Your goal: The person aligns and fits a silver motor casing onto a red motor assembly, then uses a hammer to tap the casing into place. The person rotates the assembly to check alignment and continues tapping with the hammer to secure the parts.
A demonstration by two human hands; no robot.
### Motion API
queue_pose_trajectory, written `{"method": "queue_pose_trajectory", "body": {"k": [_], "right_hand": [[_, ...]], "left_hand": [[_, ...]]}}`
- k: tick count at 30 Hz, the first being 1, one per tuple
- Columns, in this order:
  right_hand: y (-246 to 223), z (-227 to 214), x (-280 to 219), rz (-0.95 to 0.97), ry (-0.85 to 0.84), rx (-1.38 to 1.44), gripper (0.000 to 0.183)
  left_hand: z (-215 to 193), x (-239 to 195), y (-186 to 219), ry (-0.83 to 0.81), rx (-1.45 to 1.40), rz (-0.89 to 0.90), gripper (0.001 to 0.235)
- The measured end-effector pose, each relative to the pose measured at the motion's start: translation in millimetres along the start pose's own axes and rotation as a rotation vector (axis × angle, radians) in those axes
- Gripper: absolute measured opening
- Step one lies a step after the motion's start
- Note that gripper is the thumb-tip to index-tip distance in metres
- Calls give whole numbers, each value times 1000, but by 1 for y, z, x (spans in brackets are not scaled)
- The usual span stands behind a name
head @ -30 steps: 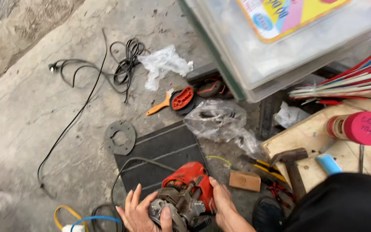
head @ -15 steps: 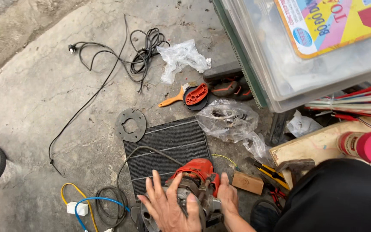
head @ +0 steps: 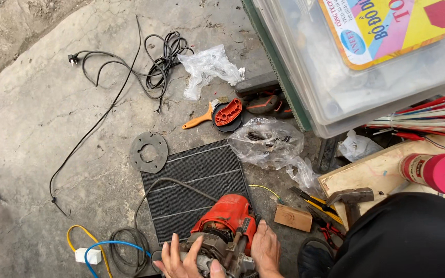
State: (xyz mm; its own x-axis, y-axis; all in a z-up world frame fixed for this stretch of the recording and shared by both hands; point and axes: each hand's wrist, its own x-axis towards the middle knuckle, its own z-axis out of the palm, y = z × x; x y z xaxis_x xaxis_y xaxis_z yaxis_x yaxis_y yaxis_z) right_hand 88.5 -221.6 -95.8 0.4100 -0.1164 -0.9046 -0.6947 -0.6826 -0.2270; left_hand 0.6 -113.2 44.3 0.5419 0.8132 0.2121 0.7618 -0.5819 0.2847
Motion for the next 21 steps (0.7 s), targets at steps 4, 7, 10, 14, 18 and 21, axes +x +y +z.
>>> {"method": "queue_pose_trajectory", "body": {"k": [4,7,10,14,18,21], "right_hand": [[11,8,11,-14,-81,75,56],[-2,-2,5,90,-152,56,62],[11,-5,4,-10,-131,29,58],[13,-1,21,-60,-124,-75,58],[-52,-16,13,94,-19,170,55],[-90,-36,-12,318,-120,436,56]], "left_hand": [[12,-14,-26,-51,67,-19,59],[36,-19,-75,10,86,109,69],[47,-34,-66,212,14,162,77],[42,-42,-69,205,-15,73,72],[21,-37,-42,89,24,59,61],[10,-37,-26,61,13,22,60]]}}
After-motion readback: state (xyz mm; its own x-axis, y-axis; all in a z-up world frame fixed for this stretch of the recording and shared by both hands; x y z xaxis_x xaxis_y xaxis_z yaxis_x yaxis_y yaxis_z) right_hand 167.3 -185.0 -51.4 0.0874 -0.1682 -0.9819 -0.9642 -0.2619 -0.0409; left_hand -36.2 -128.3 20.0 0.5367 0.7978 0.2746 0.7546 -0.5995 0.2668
